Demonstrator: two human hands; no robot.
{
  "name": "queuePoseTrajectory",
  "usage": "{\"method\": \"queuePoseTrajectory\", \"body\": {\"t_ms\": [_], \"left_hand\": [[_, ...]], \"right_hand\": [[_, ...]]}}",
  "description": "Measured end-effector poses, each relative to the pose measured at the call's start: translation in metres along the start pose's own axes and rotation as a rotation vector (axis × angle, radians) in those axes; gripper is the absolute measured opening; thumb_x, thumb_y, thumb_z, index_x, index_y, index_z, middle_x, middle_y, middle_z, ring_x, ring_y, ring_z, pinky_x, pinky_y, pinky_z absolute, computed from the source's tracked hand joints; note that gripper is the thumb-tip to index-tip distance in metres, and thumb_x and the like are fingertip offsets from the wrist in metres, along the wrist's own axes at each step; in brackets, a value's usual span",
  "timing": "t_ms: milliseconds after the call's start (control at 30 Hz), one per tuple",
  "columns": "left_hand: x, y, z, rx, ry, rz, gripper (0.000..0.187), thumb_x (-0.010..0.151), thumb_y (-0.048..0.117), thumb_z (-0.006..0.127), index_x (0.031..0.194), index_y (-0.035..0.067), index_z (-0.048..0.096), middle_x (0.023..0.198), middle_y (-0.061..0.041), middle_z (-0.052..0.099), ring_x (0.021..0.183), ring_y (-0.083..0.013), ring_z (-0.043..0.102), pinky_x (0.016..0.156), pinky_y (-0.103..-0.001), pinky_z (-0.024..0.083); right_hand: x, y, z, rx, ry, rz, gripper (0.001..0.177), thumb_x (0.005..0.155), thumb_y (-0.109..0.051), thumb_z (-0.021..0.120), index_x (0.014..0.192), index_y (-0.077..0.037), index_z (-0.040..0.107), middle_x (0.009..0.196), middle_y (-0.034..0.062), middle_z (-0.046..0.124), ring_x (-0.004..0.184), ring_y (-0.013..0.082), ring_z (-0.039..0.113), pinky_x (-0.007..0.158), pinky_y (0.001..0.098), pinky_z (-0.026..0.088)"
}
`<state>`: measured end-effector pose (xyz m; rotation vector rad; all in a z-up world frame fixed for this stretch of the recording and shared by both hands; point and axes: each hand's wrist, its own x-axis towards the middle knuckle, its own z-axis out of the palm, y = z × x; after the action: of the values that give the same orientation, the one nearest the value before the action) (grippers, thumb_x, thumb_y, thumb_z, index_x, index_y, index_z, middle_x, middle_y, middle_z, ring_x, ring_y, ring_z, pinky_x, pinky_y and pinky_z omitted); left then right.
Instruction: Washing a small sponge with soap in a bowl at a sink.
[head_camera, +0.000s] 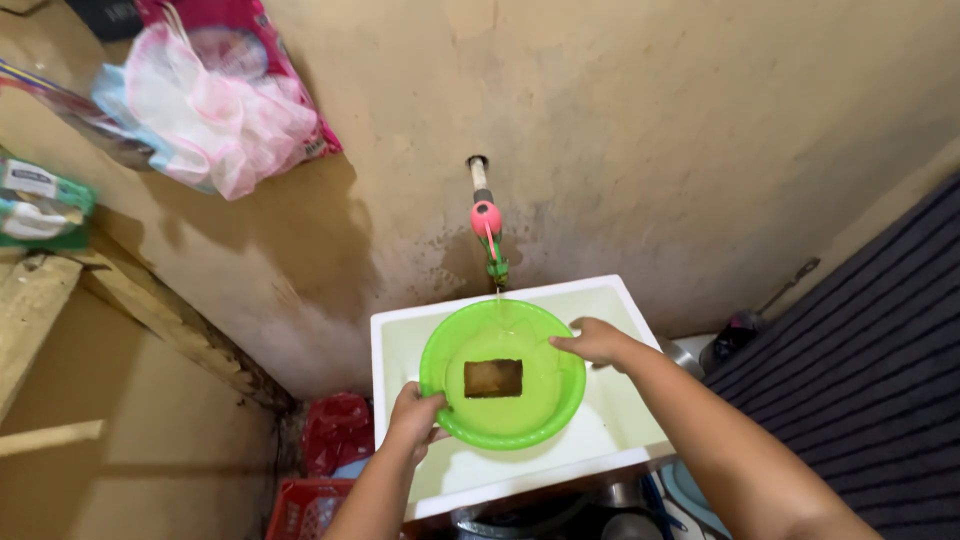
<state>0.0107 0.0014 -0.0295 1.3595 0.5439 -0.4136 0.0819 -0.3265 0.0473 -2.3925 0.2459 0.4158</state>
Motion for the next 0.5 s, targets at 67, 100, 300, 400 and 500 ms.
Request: {"method": "queuePoseTrajectory", "body": {"t_ms": [67,100,300,400,500], "left_hand": [[0.009,-0.007,0.001,0.039,0.017,-0.023,0.039,0.087,0.005,0.063,0.124,0.007,0.049,0.114,-0.017,0.066,0.096,-0.0301,0.071,0.077,-0.046,0.065],[0.015,-0.011,0.003,0.074,0.029,-0.033,0.043,0.087,0.004,0.064,0.127,0.006,0.048,0.116,-0.018,0.065,0.097,-0.0312,0.071,0.077,-0.046,0.065],[0.042,-0.03,0.002,0.189,0.01,-0.122,0.05,0.086,-0.001,0.064,0.133,0.004,0.044,0.119,-0.019,0.065,0.101,-0.0309,0.071,0.079,-0.045,0.065],[0.064,-0.044,-0.003,0.318,0.008,-0.149,0.05,0.086,-0.002,0.068,0.132,-0.001,0.047,0.119,-0.023,0.066,0.098,-0.0325,0.073,0.076,-0.045,0.065],[0.055,-0.028,0.004,0.487,-0.03,-0.24,0.04,0.09,0.003,0.068,0.126,-0.002,0.054,0.116,-0.019,0.067,0.099,-0.0306,0.072,0.075,-0.044,0.067]], "right_hand": [[0.006,0.015,0.01,0.163,-0.132,0.099,0.064,0.091,-0.04,0.076,0.136,-0.002,0.051,0.122,0.0187,0.068,0.107,0.0298,0.07,0.089,0.0457,0.06],[0.011,0.022,0.014,0.323,-0.252,0.19,0.053,0.091,-0.033,0.073,0.131,-0.003,0.055,0.117,0.0154,0.07,0.102,0.0273,0.072,0.084,0.0462,0.063],[0.038,0.051,0.026,0.342,-0.347,0.269,0.031,0.09,-0.012,0.071,0.117,-0.003,0.061,0.106,0.0152,0.072,0.089,0.0244,0.073,0.079,0.0422,0.065],[0.052,0.066,0.038,0.344,-0.424,0.291,0.028,0.092,-0.008,0.071,0.116,0.0,0.06,0.106,0.0168,0.072,0.091,0.0254,0.074,0.083,0.0425,0.066],[0.053,0.072,0.047,0.362,-0.479,0.304,0.025,0.093,-0.006,0.07,0.114,0.001,0.059,0.105,0.0184,0.074,0.094,0.0273,0.076,0.085,0.043,0.064]]}}
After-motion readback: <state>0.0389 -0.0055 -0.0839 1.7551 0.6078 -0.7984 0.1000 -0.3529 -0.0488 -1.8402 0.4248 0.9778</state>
